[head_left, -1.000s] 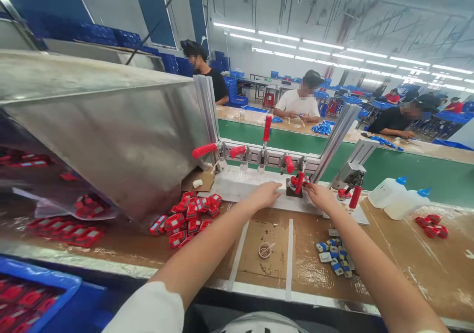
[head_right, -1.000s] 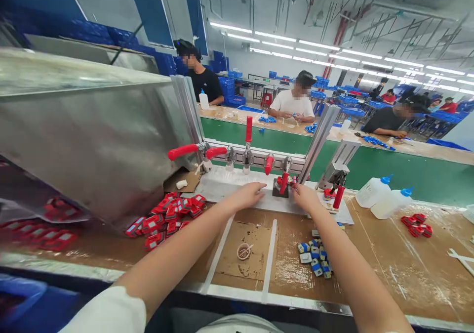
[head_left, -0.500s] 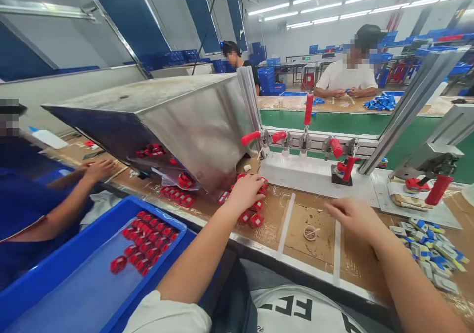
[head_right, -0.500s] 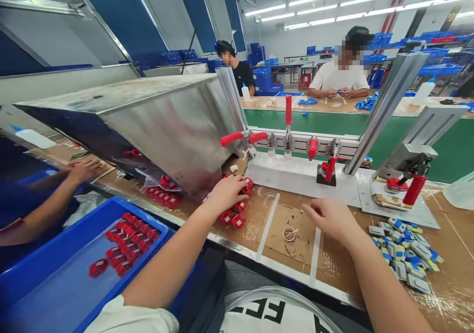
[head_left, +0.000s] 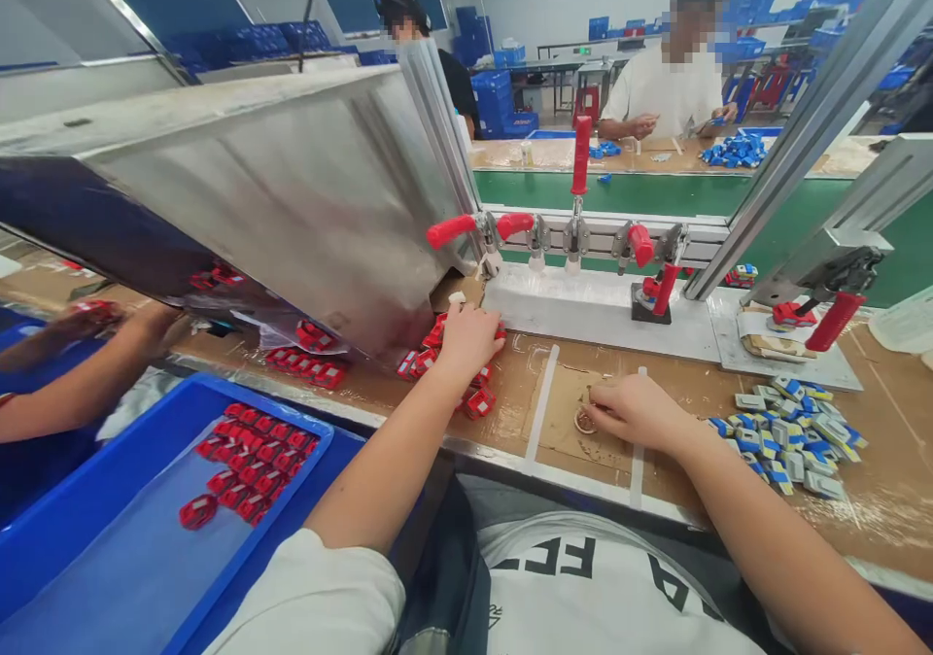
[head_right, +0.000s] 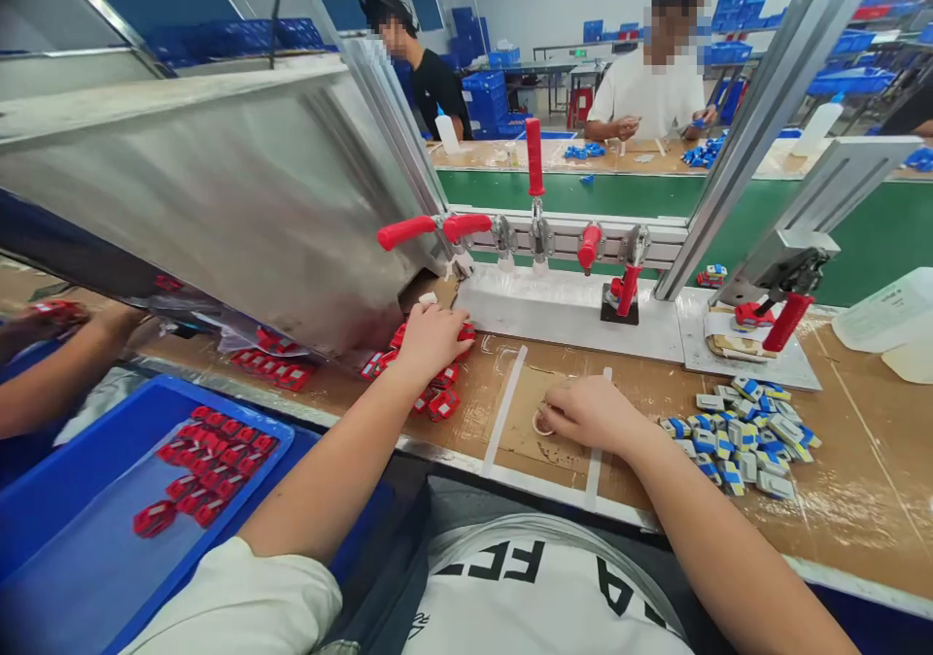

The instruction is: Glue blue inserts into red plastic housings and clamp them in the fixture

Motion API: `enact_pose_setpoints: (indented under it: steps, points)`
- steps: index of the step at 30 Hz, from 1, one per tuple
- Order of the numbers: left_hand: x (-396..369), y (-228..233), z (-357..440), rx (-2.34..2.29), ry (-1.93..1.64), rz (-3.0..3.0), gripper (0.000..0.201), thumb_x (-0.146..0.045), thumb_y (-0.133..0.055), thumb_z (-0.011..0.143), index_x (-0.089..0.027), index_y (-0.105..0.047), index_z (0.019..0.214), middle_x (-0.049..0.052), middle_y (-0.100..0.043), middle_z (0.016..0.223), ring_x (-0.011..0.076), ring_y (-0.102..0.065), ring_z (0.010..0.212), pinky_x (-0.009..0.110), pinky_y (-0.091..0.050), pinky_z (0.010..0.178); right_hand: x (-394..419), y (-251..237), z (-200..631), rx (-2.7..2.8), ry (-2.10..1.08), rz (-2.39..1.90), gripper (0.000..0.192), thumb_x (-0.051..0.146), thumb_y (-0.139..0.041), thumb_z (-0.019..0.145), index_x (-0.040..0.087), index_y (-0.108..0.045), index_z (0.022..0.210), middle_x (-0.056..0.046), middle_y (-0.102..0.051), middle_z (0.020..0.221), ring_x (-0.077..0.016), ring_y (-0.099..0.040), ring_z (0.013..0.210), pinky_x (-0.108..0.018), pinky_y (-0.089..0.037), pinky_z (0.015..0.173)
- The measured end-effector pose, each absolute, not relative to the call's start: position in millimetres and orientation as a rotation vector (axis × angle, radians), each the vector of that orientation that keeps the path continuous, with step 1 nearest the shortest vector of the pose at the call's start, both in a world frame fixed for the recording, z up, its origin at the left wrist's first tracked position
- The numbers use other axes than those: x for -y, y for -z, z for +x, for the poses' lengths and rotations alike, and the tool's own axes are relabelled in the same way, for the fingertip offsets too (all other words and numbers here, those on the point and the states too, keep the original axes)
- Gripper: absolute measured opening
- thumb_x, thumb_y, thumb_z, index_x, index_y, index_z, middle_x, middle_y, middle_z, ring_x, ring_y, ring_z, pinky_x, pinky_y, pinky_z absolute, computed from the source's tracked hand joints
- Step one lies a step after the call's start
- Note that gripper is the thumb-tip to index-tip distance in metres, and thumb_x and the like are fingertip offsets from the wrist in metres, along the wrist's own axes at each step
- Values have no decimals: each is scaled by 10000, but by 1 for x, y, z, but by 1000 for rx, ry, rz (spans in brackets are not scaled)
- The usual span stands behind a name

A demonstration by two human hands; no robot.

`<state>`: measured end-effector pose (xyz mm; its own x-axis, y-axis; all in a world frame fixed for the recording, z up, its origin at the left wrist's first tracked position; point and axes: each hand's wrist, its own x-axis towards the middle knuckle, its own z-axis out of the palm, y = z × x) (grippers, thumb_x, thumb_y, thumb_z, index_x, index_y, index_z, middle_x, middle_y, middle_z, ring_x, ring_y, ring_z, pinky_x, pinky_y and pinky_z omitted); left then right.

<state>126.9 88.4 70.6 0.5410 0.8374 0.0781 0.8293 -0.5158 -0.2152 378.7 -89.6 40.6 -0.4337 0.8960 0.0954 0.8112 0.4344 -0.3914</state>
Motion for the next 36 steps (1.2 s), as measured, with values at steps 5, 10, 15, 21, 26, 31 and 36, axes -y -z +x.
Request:
enact_pose_setpoints:
  steps: [5,10,15,21,26,31,36]
  points:
    - [-66,-73,154,1382,417,-2862,275,-253,-679,877,-188,-671,1144,121,-710,1136,308,-624,1124,451,-421,1030,90,-42,377,2381,-464,-1482,323,263,-550,937,193,-535,622,-18,-583,599,-128,-404,555,-306,-186,586]
    - [-39,-39,210,1068,1184,-3618,521,-149,-699,833,-230,-595,1336,75,-665,1278,215,-648,1154,326,-522,1012,93,-41,378,2211,-670,-1359,353,247,-535,913,194,-431,580,30,-457,553,-105,-315,539,-286,-194,568]
    - [-32,-2,237,1093,1316,-3838,522,-171,-741,827,-226,-611,1330,105,-657,1311,231,-660,1179,369,-534,1066,89,-33,397,1579,-601,-1409,429,333,-498,895,220,-278,545,45,-269,528,-102,-258,524,-277,-223,539]
    - [-32,7,232,1082,1278,-3996,569,-207,-807,809,-215,-590,1335,115,-673,1300,223,-681,1165,388,-551,1068,75,-25,408,1175,-361,-1573,398,371,-528,885,227,-341,565,40,-306,542,-115,-301,542,-274,-253,532]
    - [-32,5,233,1094,1253,-4016,571,-187,-819,795,-208,-593,1319,120,-677,1302,235,-683,1164,419,-561,1053,68,-20,406,1245,-354,-1613,383,344,-523,886,220,-342,572,46,-313,547,-111,-310,541,-274,-255,529]
    - [-32,6,232,1096,1261,-4015,554,-188,-816,801,-206,-596,1309,122,-675,1304,219,-702,1113,408,-575,1028,68,-20,407,1277,-318,-1630,366,332,-529,896,218,-379,582,50,-327,535,-111,-315,531,-276,-252,526]
    - [-32,6,232,1093,1300,-3996,537,-159,-811,796,-199,-602,1289,124,-669,1303,213,-695,1114,387,-582,1013,69,-21,407,1347,-185,-1651,357,306,-538,898,212,-394,585,53,-334,528,-104,-312,518,-273,-252,529]
